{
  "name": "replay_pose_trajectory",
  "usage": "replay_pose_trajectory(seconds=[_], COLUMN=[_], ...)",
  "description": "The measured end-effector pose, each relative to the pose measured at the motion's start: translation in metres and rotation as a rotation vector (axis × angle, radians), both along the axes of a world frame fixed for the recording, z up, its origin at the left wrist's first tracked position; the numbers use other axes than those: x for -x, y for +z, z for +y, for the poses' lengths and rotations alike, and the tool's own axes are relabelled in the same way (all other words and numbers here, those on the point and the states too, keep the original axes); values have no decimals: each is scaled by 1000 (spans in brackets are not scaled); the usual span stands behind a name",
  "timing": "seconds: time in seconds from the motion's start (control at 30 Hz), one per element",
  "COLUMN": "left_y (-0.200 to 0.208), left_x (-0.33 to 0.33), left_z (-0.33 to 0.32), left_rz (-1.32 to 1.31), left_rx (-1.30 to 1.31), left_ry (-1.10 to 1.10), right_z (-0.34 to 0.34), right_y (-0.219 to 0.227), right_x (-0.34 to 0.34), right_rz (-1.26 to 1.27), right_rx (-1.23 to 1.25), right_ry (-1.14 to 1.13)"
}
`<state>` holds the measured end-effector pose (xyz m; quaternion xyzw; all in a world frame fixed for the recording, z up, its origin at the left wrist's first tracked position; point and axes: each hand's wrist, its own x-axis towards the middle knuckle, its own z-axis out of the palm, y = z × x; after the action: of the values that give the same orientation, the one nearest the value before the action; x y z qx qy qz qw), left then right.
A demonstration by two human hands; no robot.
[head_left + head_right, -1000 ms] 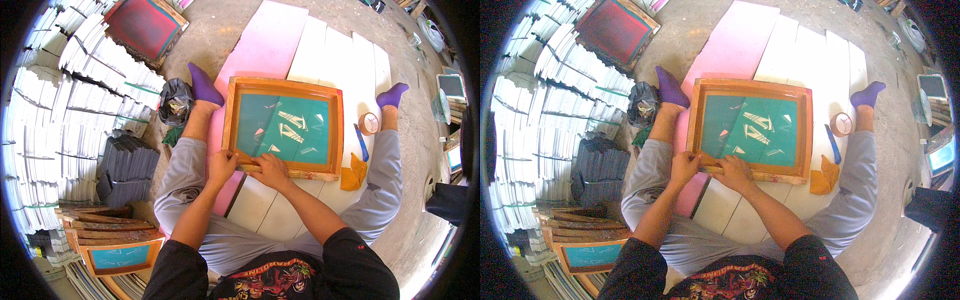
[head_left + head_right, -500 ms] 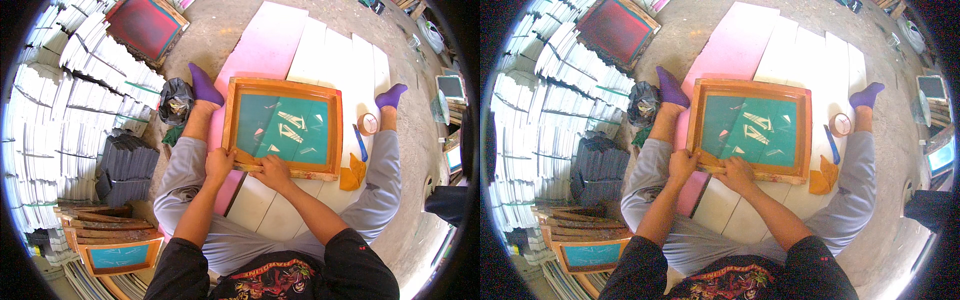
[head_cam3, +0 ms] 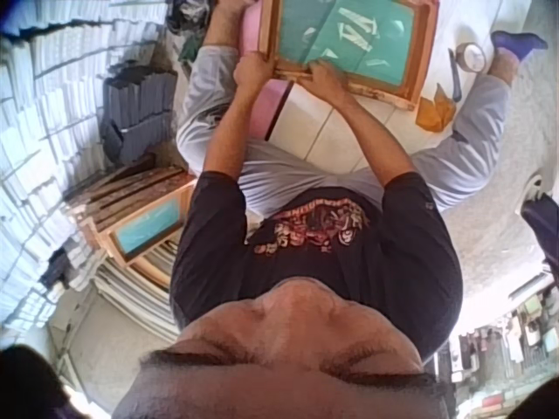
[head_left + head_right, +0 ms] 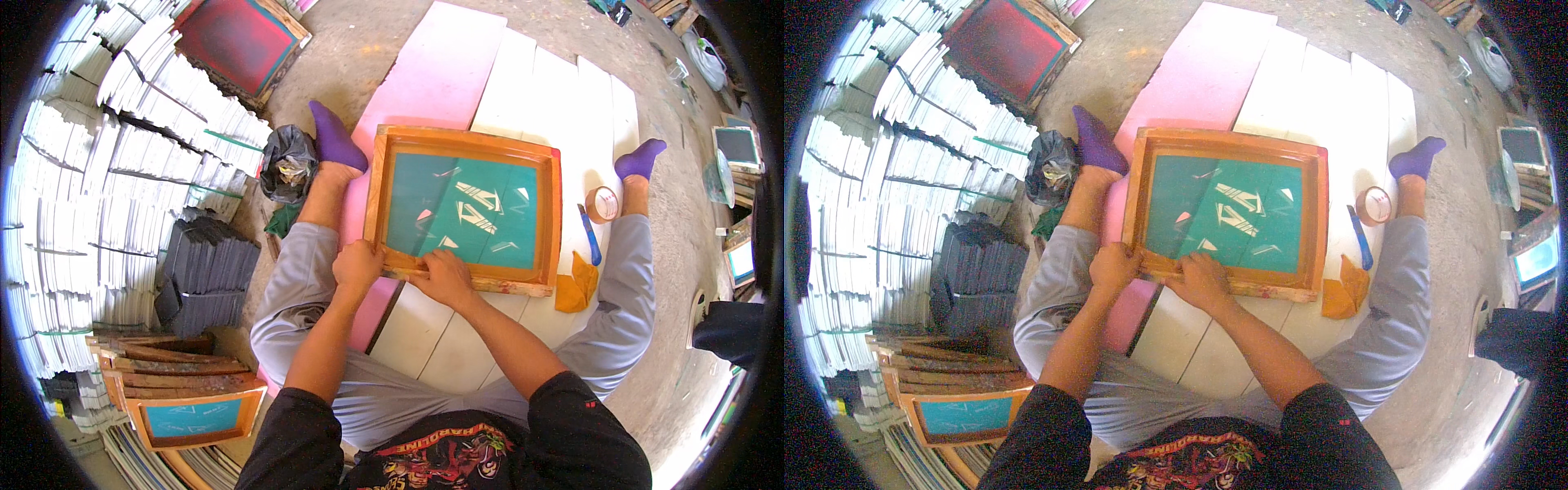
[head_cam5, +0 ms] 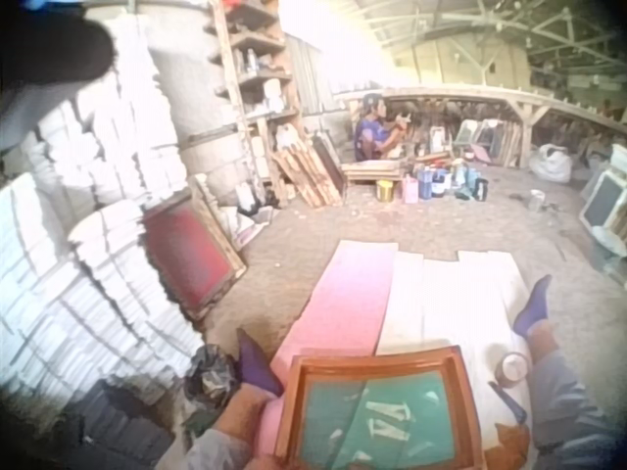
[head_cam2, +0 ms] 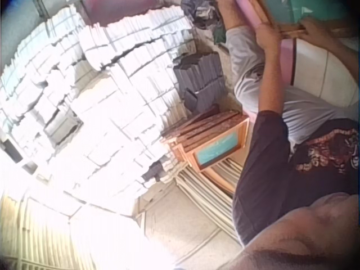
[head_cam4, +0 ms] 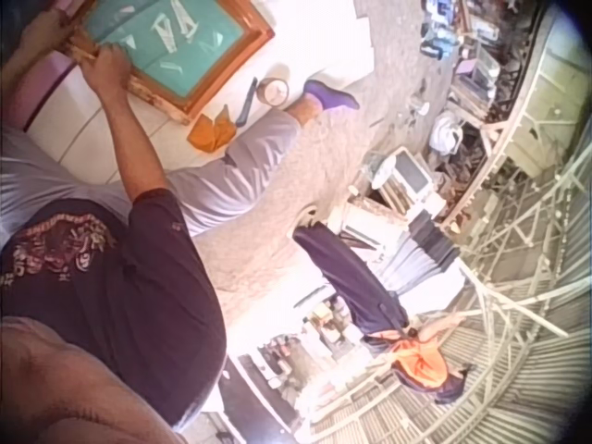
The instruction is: The person sits on the floor and applies masking tape to the edges of a wooden frame with a green screen. They repeatedly pull tape from a roll, press it along the frame edges, and smooth it down by hand.
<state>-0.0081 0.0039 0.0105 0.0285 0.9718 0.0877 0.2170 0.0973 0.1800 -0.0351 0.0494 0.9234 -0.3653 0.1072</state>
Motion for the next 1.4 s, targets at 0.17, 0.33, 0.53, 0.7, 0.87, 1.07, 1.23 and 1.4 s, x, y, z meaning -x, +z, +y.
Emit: replay_pose_trajectory(seconds=[0.17,0.33,0.53,0.7,0.87,1.07,1.23,1.4], left_y=[3,0,-1,-1,-10,-6,-7,-6], left_x=[-4,-5,-8,-11,-12,-11,-12,-12], left_z=[4,5,5,6,3,7,8,8], left_rz=[29,41,48,62,87,62,69,71], left_rx=[124,140,102,98,84,129,120,120], left_ry=[-85,-130,-84,-84,-50,-75,-73,-73], right_z=[-6,-10,-11,-8,-8,-9,-4,0], right_y=[0,-8,-7,-6,-7,-6,-11,1], right_x=[7,9,10,9,10,10,10,6], right_rz=[-25,24,17,30,39,26,76,118], right_rx=[-2,30,-43,14,55,-28,-10,-112], right_ry=[19,-1,20,2,13,20,5,40])
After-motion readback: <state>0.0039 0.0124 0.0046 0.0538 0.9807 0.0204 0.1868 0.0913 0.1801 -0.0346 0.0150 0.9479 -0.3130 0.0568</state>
